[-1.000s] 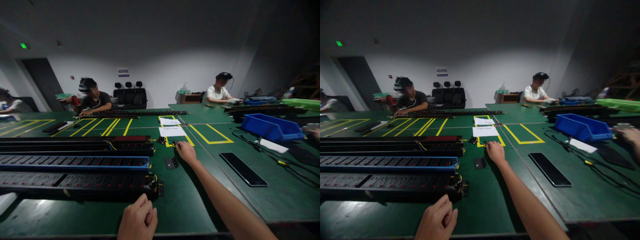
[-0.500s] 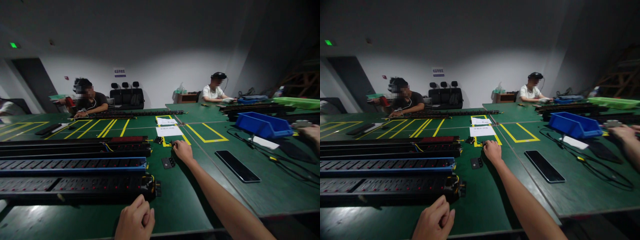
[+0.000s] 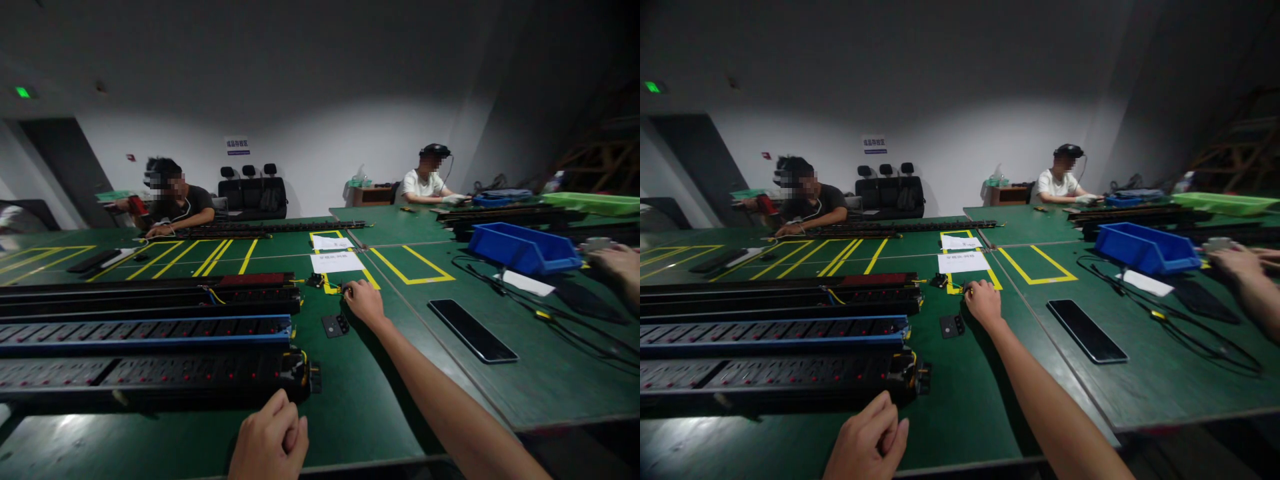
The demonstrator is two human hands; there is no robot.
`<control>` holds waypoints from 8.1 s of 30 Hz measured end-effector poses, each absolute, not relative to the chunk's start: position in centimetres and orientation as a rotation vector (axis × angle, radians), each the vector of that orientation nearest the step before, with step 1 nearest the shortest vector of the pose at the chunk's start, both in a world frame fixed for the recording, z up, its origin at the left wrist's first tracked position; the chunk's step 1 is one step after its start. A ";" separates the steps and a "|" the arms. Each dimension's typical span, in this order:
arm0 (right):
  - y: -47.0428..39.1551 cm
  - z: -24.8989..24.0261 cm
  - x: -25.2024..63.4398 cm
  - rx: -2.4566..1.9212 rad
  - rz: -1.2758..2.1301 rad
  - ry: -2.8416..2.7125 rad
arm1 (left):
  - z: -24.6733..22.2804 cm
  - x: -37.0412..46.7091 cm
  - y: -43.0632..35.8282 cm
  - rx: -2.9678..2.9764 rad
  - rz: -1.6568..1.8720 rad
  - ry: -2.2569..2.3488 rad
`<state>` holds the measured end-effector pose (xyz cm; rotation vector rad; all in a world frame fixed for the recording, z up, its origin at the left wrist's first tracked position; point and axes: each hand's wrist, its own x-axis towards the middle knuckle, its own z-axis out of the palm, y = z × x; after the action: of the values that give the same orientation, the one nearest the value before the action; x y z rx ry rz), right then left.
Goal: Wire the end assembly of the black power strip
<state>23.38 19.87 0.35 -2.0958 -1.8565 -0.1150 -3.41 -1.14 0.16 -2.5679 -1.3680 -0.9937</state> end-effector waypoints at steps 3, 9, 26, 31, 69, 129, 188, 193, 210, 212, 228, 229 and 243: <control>19.8 0.4 23.4 -2.085 -0.126 -1.853 | 0.2 -3.4 -1.1 -2.560 -0.985 -1.358; 19.8 0.4 23.4 -2.088 -0.125 -1.866 | 0.3 -3.3 -1.2 -2.552 -0.964 -1.380; 19.9 0.3 23.5 -2.071 -0.122 -1.864 | 0.3 -3.3 -1.2 -2.567 -0.991 -1.384; 20.0 0.3 23.5 -2.087 -0.121 -1.878 | 0.3 -3.3 -1.1 -2.566 -0.972 -1.415; 21.7 -0.4 25.0 -1.979 0.234 -1.567 | 0.0 -3.5 -0.7 -2.558 -1.039 -1.301; 20.8 1.1 25.2 -1.988 0.223 -1.395 | 0.3 -3.4 -0.8 -2.556 -0.997 -1.303; 20.3 0.3 26.2 -1.968 0.188 -1.811 | 0.3 -3.5 -0.8 -2.542 -0.964 -1.305; 20.0 0.6 25.9 -2.017 0.171 -1.875 | 0.4 -3.4 -0.9 -2.535 -0.947 -1.314; 19.9 0.7 25.7 -2.058 0.094 -1.969 | 0.2 -3.4 -0.9 -2.524 -0.963 -1.303; 19.8 0.7 25.7 -2.064 0.097 -1.970 | 0.2 -3.4 -0.9 -2.523 -0.963 -1.303; 21.0 0.6 27.4 -1.827 0.430 -1.995 | 0.3 -3.5 -0.9 -2.547 -0.965 -1.326; 21.1 0.6 27.7 -1.755 0.510 -2.006 | 0.2 -3.5 -0.8 -2.548 -0.976 -1.317; 21.0 1.0 28.9 -1.576 0.720 -2.093 | 0.0 -3.5 -0.7 -2.549 -0.998 -1.302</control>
<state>28.86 21.01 1.03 -1.5757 -2.0930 0.7203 -3.49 -0.69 0.05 -2.5493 -1.3015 -0.9984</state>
